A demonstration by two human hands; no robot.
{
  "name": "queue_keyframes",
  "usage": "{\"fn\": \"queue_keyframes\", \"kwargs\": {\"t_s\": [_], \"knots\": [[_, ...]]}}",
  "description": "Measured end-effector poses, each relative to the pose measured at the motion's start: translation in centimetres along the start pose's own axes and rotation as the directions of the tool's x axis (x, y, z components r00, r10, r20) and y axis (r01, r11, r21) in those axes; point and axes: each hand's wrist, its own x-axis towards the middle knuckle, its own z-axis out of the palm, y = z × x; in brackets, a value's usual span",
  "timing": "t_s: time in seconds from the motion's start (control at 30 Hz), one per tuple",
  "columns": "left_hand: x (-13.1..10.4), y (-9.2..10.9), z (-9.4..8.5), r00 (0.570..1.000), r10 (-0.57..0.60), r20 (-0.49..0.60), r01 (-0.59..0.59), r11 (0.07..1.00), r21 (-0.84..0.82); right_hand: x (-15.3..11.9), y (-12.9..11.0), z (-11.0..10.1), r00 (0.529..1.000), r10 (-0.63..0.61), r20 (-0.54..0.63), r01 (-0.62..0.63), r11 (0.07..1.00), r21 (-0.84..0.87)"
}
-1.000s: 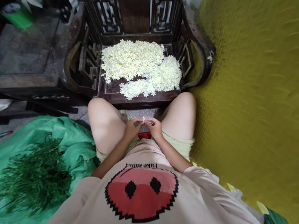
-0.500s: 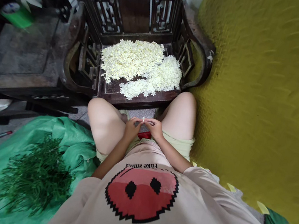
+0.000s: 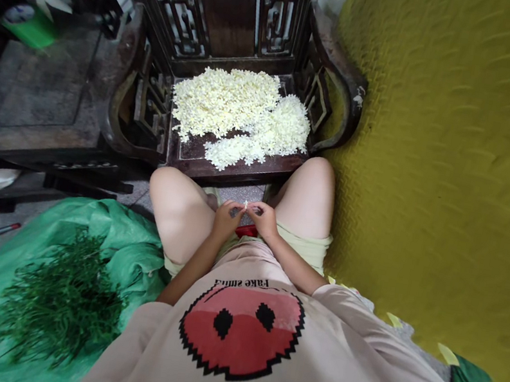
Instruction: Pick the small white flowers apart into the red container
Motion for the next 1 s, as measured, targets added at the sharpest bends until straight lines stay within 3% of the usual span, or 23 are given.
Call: {"fn": "queue_keyframes", "kwargs": {"t_s": [0.2,0.5,0.67,0.8,1.0], "knots": [[0.0,-0.2,0.0,1.0,0.004,-0.019,-0.004,1.0,-0.005,0.1,-0.1,0.0,1.0,0.008,0.025,-0.01,0.998,0.059],[0.0,0.4,-0.1,1.0,0.005,0.022,-0.006,0.999,0.051,0.0,0.5,0.1,1.0,-0.012,0.001,0.012,0.999,-0.039],[0.2,0.0,0.2,0.99,-0.135,0.042,0.137,0.99,-0.023,-0.3,0.1,0.0,0.99,-0.141,0.004,0.139,0.97,-0.197],[0.4,-0.6,0.4,0.958,-0.256,0.132,0.272,0.954,-0.128,-0.6,-0.2,0.0,0.969,-0.244,0.027,0.242,0.93,-0.276],[0.4,-0.4,0.2,0.984,-0.134,0.117,0.134,0.991,0.011,-0.5,0.0,0.1,0.957,-0.291,0.011,0.28,0.91,-0.304]]}}
